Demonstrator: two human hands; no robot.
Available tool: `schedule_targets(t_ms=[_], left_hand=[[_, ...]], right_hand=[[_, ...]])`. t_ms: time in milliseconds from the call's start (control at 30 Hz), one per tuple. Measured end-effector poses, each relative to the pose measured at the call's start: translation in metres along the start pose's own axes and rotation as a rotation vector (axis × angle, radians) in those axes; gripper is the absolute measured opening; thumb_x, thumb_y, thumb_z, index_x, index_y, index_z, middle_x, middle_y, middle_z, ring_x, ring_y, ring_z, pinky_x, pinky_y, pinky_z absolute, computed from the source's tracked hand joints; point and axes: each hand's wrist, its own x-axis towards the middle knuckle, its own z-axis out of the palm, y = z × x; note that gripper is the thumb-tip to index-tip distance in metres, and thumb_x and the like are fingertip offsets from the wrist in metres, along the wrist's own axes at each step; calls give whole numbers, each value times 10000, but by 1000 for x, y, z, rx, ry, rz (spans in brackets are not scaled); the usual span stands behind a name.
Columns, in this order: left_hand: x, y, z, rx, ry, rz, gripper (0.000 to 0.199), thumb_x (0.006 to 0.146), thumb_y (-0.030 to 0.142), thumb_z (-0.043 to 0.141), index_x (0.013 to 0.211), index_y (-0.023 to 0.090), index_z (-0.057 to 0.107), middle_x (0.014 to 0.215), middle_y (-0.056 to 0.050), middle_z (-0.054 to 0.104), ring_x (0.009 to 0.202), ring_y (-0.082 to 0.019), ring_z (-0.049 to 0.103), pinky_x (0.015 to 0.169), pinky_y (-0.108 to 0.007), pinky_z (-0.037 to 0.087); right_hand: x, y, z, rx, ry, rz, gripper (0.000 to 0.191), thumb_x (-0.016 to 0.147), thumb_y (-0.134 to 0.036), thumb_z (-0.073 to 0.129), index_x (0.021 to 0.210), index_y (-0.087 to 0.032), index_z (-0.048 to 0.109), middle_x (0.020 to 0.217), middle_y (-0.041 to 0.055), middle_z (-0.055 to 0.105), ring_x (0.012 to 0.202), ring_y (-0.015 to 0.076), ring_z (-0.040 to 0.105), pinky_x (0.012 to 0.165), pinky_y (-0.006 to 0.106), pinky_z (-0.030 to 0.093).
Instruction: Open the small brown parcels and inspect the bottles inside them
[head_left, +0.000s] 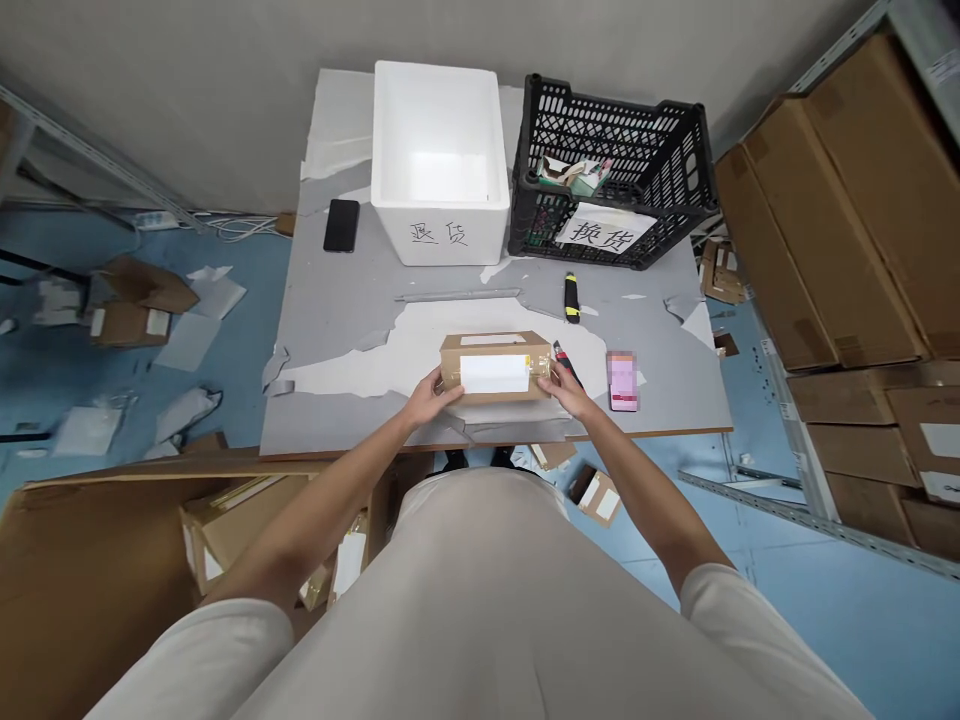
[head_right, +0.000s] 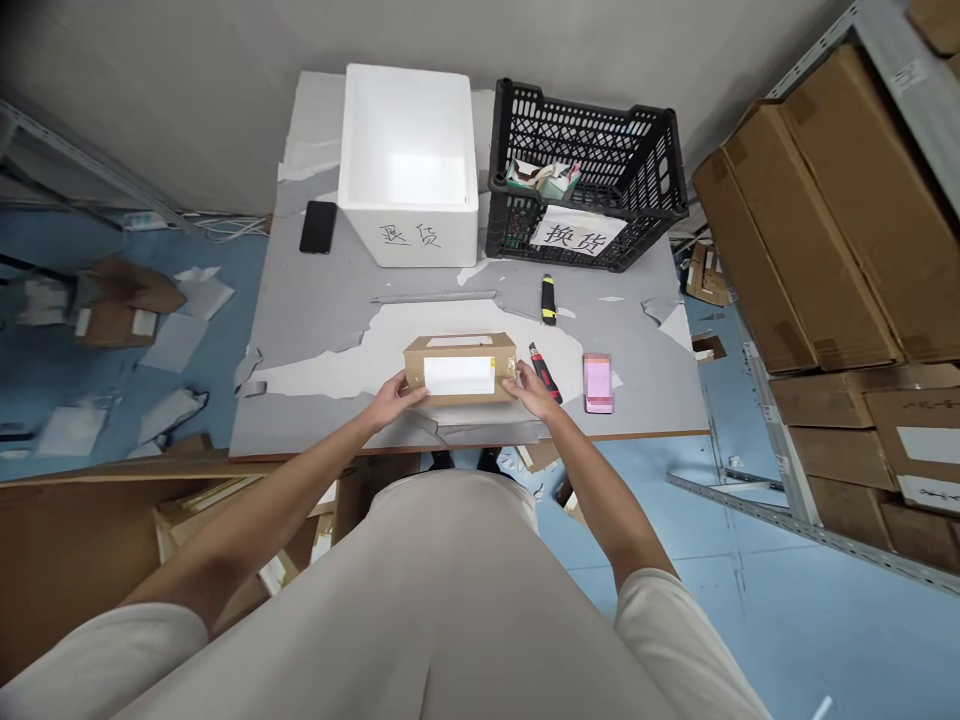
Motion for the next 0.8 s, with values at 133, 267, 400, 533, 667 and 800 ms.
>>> schedule_targets(t_ms=[133, 267, 400, 533, 667, 800], left_hand=[[11, 20, -8, 120, 59, -59, 723, 642, 588, 721, 1200, 148, 591, 1209, -130, 642, 1092, -290, 604, 962, -414, 468], [23, 27, -17, 228, 74, -124, 682, 582, 574, 766, 1115, 165, 650, 1145, -103, 678, 1069, -302, 610, 948, -391, 457], [30, 21, -16, 257, 83, -209, 665, 556, 607, 763, 1045, 162, 689, 1060, -108, 708, 1034, -322, 625, 924, -397, 454], [26, 8, -10, 178, 90, -213, 722, 538, 574, 797, 1119, 166, 669, 1133, -124, 690, 1095, -326, 610, 947, -397, 453], [21, -3, -6, 123, 69, -178, 738, 586, 549, 791, 1207, 187, 628, 1207, -113, 662, 1175, -312, 574, 1013, -408, 425], [23, -8, -7, 101, 65, -175, 735, 598, 542, 787, 1221, 187, 622, 1262, -110, 632, 1237, -313, 531, 1065, -423, 386]], right_hand=[[3, -29, 2, 33, -16, 77, 526, 775, -546, 634, 1197, -297, 440, 1427, 51, 460, 1269, 249, 481, 1011, 527, 443], [12, -37, 4, 3, -46, 155, 566, 729, -479, 702, 1180, -268, 432, 1328, 84, 533, 1224, 256, 519, 946, 490, 519], [21, -26, 6, -42, -38, 250, 592, 676, -440, 750, 1160, -248, 468, 1244, 97, 580, 1191, 267, 542, 917, 468, 542], [23, -8, 6, -2, -43, 267, 574, 677, -426, 755, 1143, -243, 474, 1281, 101, 566, 1176, 250, 558, 911, 444, 539], [21, 1, 4, 48, -75, 250, 570, 709, -421, 735, 1170, -259, 443, 1320, 90, 548, 1187, 235, 557, 908, 437, 539], [23, 1, 3, 49, -83, 265, 607, 712, -438, 732, 1213, -263, 438, 1342, 95, 538, 1195, 238, 554, 905, 437, 540]])
